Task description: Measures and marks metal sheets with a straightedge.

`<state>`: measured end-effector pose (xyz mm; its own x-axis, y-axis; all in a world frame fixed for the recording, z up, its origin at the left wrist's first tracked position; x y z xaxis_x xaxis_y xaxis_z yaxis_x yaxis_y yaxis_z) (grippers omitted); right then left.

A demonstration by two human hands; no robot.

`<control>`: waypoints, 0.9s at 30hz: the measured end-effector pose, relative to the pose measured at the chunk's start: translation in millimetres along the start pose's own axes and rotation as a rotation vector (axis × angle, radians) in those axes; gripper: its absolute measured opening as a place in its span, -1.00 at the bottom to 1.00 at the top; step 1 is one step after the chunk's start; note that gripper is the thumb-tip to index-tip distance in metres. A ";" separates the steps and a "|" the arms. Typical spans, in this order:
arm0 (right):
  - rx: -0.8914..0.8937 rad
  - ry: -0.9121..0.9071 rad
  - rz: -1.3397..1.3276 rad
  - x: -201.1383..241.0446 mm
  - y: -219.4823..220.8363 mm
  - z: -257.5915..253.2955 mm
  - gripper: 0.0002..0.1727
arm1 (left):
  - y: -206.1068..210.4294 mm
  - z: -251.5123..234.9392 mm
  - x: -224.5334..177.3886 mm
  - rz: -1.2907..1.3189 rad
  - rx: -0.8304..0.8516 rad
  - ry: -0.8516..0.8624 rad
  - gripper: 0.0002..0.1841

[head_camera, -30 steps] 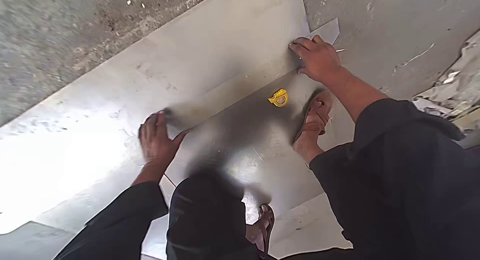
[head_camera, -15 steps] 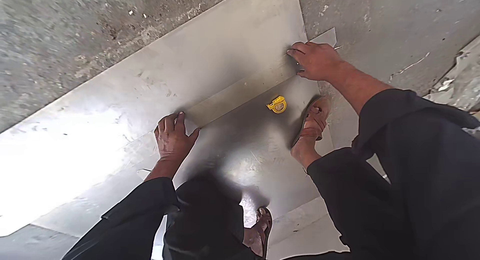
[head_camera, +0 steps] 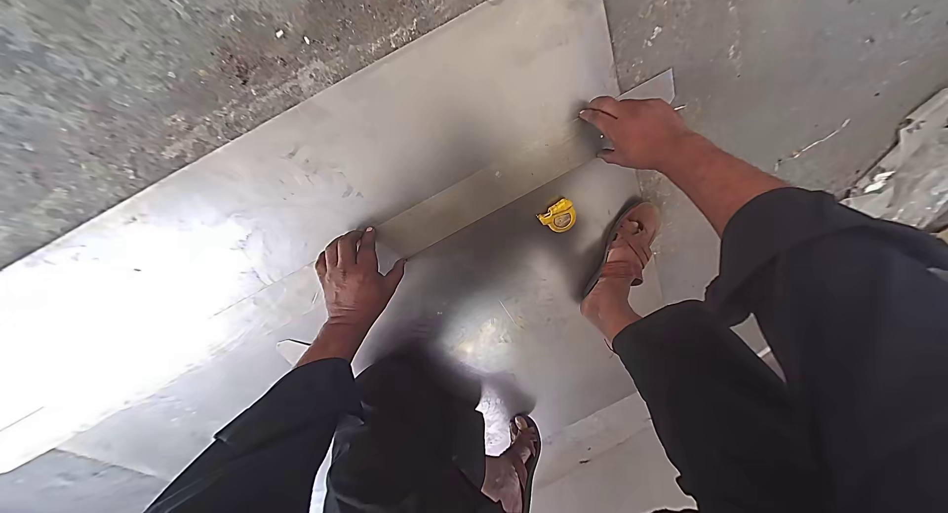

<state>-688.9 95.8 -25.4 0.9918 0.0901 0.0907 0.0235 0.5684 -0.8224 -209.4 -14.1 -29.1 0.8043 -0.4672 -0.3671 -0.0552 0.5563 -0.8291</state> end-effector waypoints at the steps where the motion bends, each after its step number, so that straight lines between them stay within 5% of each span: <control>1: 0.016 0.001 0.006 0.3 -0.6 0.2 -0.15 | 0.0 0.3 0.0 0.002 0.000 0.001 -0.20; 20: 0.089 0.108 0.012 13.0 -3.4 2.5 -0.21 | -2.8 0.4 -1.2 -0.002 -0.028 0.040 -0.24; 27: 0.128 0.387 0.090 55.0 -7.2 -1.6 -0.46 | -2.2 2.8 -3.1 0.033 0.019 0.002 -0.28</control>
<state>-634.3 95.3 -15.3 0.9637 -0.1565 -0.2161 -0.0567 0.6715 -0.7388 -210.1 -12.0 -25.0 0.8013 -0.4498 -0.3945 -0.0702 0.5841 -0.8087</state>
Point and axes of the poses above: each hand's wrist, its own z-axis away from the middle knuckle, its own y-axis out of the palm, x = y × z, the point moved 5 cm from there along -z, towards the middle knuckle, and after that the axes turned 8 degrees about z, right-handed, at the moved point
